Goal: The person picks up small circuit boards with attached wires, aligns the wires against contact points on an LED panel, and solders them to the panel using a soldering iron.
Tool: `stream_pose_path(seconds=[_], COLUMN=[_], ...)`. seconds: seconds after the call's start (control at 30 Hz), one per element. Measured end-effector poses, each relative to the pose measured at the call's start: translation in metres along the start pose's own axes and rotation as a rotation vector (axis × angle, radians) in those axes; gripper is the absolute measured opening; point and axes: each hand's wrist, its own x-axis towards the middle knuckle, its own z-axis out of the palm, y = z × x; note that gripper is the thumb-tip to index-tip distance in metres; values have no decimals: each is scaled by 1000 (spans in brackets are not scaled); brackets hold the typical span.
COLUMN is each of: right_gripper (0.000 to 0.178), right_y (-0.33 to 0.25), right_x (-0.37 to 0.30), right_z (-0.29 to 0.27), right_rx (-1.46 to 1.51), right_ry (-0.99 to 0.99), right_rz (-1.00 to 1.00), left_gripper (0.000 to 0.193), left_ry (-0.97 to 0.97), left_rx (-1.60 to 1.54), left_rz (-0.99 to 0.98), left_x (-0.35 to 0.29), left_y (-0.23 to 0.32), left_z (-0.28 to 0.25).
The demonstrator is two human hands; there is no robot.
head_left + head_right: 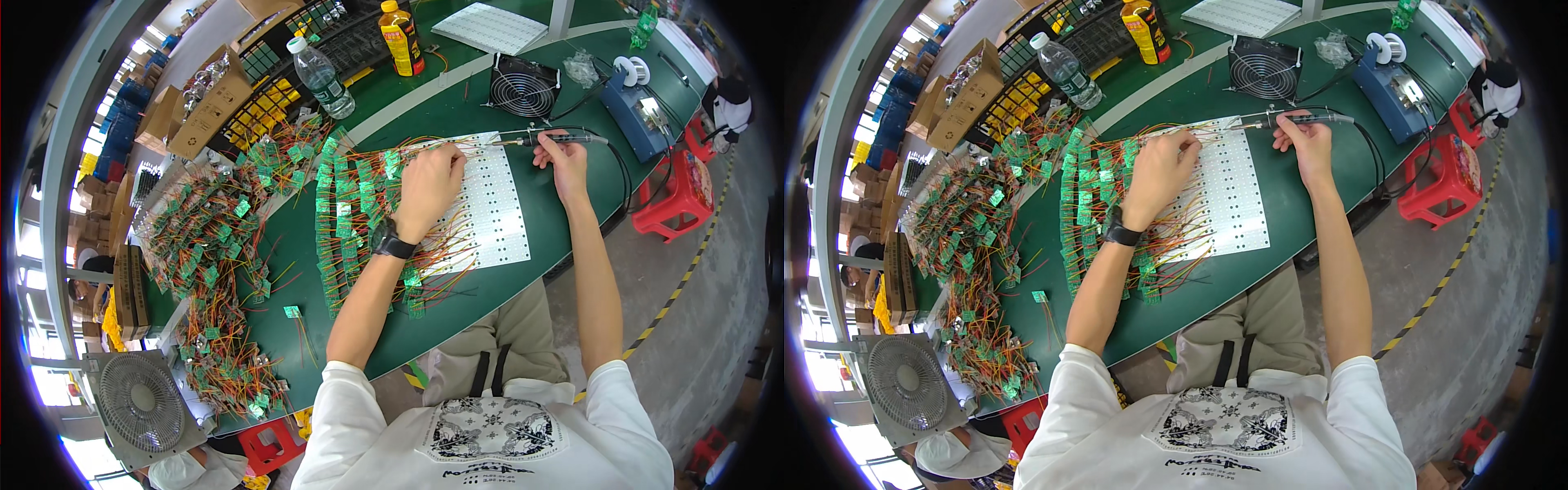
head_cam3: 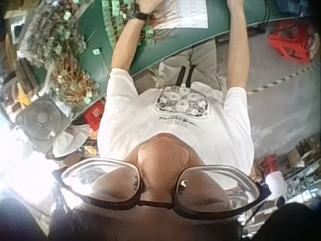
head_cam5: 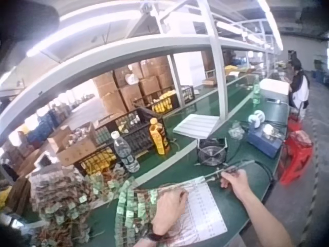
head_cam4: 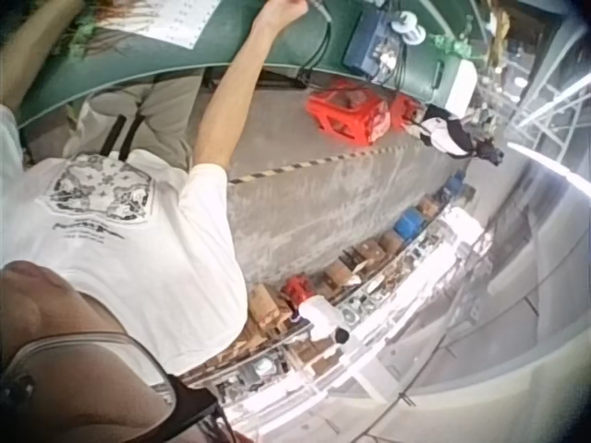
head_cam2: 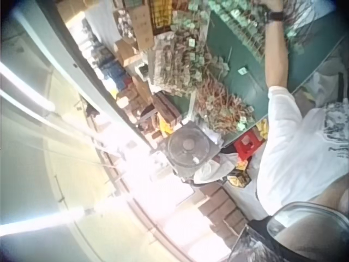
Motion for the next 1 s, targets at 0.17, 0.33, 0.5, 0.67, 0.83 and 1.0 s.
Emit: stream_pose_path(seconds=[0.17, 0.33, 0.5, 0.67, 0.83, 1.0], right_gripper=[20, 19, 18, 19, 19, 19], right_y=[-2, -1, 0, -1, 0, 2], right_x=[0, 0, 1, 0, 0, 1], right_z=[1, 5, 1, 2, 1, 0], right_rx=[-27, -28, -53, -72, -75, -89], right_ry=[19, -1, -13, -24, -29, -52], right_rz=[-24, -27, -4, -9, 0, -11], left_gripper=[17, 16, 17, 18, 19, 19], left_ry=[54, 164, 185, 205, 195, 199], left_rx=[47, -5, -26, -24, -8, -3], left_rz=[-15, -65, -156, -152, -156, -151], left_x=[-4, -7, -5, -5, -4, -4], left_y=[-1, -13, -12, -15, -17, -16], left_z=[13, 15, 17, 21, 21, 21])
